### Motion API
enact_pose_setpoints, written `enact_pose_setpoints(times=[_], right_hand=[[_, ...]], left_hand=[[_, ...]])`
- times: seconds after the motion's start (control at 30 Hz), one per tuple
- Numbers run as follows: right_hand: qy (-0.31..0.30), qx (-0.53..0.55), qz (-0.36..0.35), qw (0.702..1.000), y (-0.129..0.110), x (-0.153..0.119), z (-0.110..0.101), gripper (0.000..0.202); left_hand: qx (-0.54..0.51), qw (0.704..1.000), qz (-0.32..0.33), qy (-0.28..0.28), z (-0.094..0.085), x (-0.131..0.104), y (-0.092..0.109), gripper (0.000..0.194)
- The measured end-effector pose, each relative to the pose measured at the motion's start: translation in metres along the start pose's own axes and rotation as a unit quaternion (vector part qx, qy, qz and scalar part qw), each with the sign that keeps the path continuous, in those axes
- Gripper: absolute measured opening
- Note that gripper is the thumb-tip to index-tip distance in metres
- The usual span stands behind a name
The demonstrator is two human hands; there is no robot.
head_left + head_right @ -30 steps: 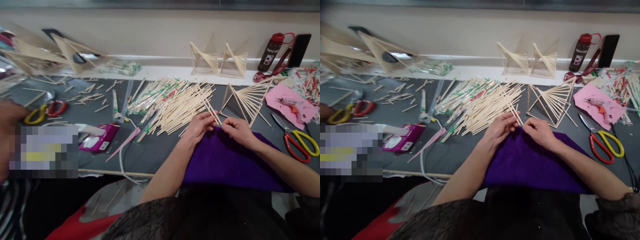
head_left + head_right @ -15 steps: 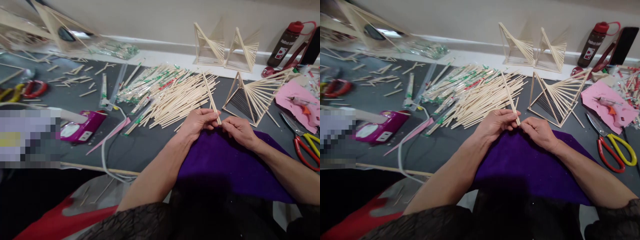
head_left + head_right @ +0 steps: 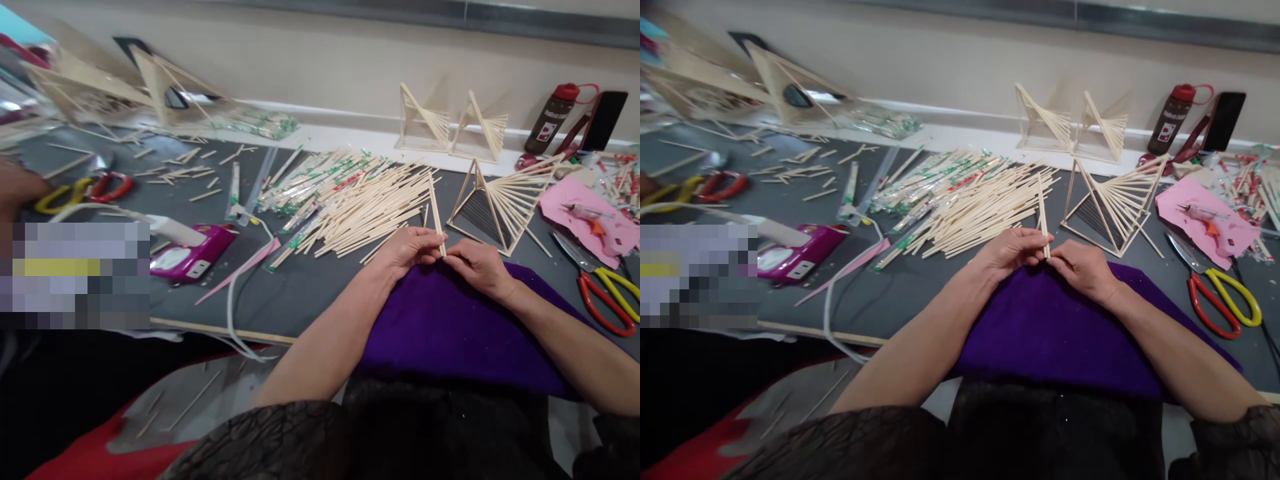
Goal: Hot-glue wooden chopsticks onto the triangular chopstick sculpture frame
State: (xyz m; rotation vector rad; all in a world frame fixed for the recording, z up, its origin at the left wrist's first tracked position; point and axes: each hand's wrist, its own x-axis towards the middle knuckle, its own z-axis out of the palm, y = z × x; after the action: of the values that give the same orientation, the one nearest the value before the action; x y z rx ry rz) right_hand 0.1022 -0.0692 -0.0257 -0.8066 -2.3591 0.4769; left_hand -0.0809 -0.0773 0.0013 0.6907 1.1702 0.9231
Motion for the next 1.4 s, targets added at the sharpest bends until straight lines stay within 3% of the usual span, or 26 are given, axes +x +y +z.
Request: enact_pose_setpoints(times=[0.33,0.5,0.67,0.97,1.2,1.4], right_hand=[[0.0,-0.132,0.008,0.991,0.003,-0.004,0.011,0.028],[-0.03,-0.095,0.047,0.994,0.007,0.002,0.009,0.023],[-0.019,-0.055,0.056,0.997,0.007,0.005,0.008,0.024],[-0.001,-0.005,0.073,0.997,0.008,0.008,0.008,0.018],[0.018,0.109,0.112,0.988,0.008,0.007,0.005,0.023],[-0.004,0.008,0.171,0.985,-0.004,0.01,0.0,0.023]], left_hand=[[0.021,0.999,0.042,0.0,0.001,0.002,-0.008,0.019],[0.047,0.994,0.088,0.035,0.005,0.0,-0.008,0.02],[0.079,0.987,0.133,0.035,0.007,-0.002,-0.007,0.015],[0.089,0.982,0.162,0.028,0.005,0.004,-0.012,0.015],[0.077,0.985,0.151,0.025,0.004,0.005,-0.011,0.018],[0.07,0.987,0.143,0.023,0.003,0.007,-0.01,0.022]])
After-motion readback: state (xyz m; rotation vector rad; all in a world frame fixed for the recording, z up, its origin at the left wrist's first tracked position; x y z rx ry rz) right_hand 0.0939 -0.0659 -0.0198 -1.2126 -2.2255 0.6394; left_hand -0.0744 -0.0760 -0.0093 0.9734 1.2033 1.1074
